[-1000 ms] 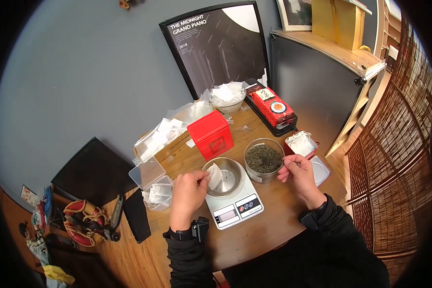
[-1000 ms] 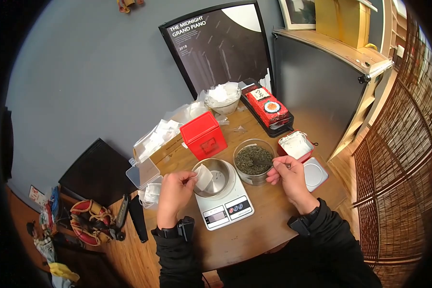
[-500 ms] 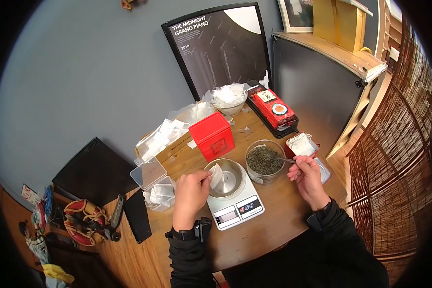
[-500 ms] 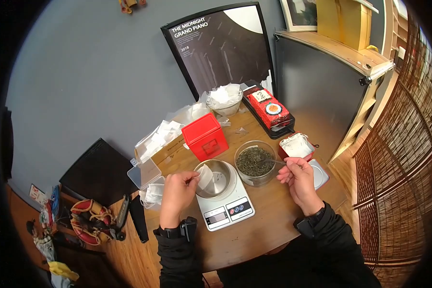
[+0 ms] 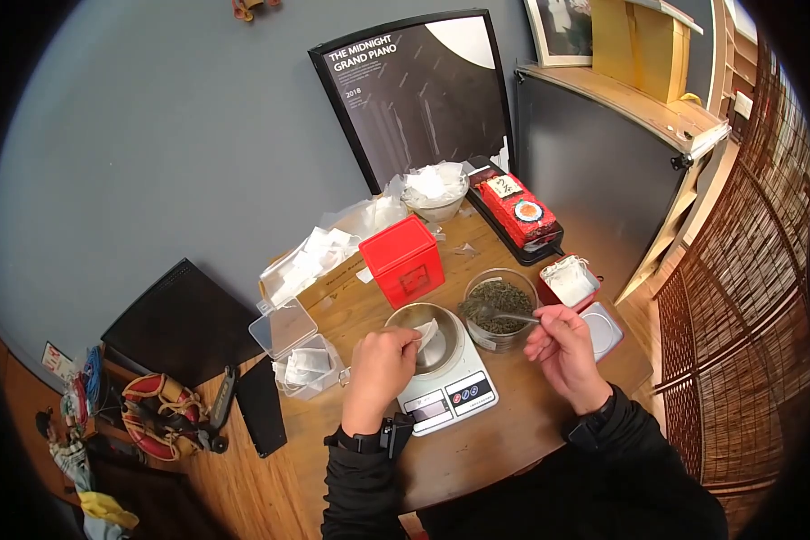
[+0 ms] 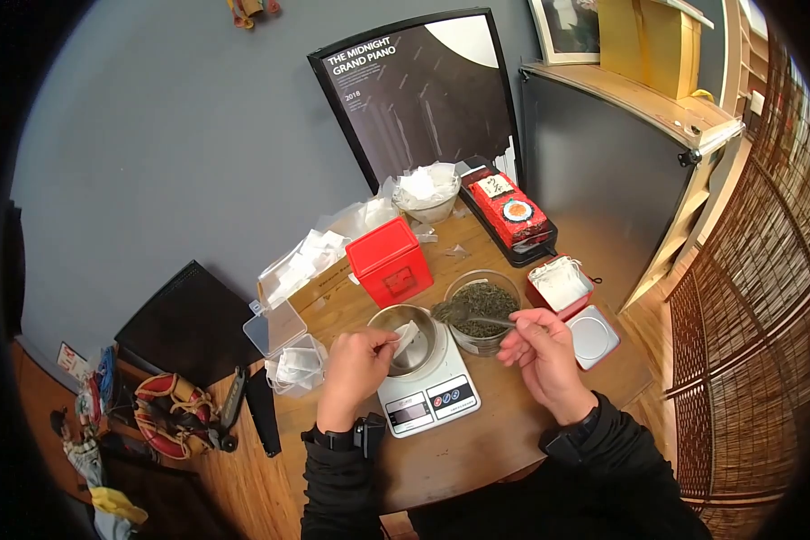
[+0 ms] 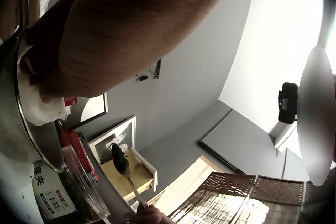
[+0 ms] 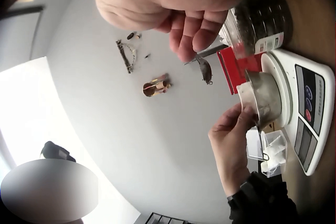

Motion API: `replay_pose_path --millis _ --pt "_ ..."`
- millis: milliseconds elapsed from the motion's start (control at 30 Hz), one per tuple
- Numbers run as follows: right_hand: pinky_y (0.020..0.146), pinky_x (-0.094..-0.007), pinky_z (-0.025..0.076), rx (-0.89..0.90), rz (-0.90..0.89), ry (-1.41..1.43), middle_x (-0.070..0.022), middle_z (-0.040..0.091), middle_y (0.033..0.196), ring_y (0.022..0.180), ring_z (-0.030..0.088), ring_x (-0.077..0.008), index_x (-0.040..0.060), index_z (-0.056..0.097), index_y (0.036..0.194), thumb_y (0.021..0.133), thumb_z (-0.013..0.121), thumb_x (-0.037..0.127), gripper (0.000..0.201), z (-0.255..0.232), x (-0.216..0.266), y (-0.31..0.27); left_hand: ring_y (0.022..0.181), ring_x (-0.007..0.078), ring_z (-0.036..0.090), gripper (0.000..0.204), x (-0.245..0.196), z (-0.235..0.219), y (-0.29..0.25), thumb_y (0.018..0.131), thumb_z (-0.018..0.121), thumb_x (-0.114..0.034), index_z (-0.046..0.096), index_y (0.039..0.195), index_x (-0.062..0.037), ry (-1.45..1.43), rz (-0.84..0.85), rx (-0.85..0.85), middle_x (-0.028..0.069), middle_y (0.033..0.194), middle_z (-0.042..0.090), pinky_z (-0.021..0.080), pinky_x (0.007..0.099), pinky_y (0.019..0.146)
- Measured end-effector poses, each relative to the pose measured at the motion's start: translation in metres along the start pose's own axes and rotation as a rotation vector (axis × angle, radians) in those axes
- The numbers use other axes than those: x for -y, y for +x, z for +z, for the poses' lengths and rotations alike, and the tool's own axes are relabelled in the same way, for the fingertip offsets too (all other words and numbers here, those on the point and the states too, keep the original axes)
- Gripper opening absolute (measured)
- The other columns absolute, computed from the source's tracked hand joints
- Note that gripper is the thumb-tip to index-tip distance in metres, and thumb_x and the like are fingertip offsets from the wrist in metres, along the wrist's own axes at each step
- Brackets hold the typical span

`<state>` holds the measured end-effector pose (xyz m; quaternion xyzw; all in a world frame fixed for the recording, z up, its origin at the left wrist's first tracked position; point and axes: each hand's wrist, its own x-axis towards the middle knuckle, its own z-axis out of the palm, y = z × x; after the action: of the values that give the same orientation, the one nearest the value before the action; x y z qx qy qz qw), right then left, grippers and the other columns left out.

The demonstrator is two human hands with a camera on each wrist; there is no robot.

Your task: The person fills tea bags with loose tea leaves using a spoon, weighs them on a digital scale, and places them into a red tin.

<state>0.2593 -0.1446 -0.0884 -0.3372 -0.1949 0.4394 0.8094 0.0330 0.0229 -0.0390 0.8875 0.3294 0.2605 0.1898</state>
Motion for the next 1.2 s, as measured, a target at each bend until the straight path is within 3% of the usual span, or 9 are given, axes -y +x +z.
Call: replay_pose_path --millis 300,900,1200 --pt "0.061 -0.0287 0.055 0.037 0.101 -0.111 -0.0136 0.070 0.081 0.069 0.071 -0.0219 0.0011 0.061 0.110 0.101 0.056 0.011 0.014 0.021 -0.024 -0.006 0.079 0.0375 0.068 0.012 0.000 0.005 0.000 0.080 0.067 -0.004 0.076 0.088 -0.0048 -0.046 0.044 0.001 0.0165 0.087 0.071 0.055 0.0439 0.071" --pt "0.061 -0.0297 0.055 0.027 0.096 -0.236 -0.0138 0.070 0.082 0.070 0.071 -0.0222 -0.0002 0.060 0.108 0.100 0.058 0.011 0.014 0.028 -0.032 -0.005 0.076 0.0378 0.067 0.007 -0.004 0.006 0.001 0.077 0.070 -0.002 0.073 0.084 -0.0026 -0.113 0.007 -0.031 0.0177 0.083 0.070 0.054 0.0433 0.068" --pt "0.060 -0.0290 0.055 0.043 0.073 -0.291 -0.0128 0.070 0.081 0.069 0.071 -0.0209 -0.0005 0.060 0.107 0.101 0.057 0.011 0.013 0.037 -0.037 0.001 0.073 0.0368 0.068 0.021 0.003 0.010 0.002 0.077 0.069 0.000 0.071 0.097 -0.0037 -0.140 0.018 -0.048 0.0173 0.080 0.069 0.053 0.0435 0.065"
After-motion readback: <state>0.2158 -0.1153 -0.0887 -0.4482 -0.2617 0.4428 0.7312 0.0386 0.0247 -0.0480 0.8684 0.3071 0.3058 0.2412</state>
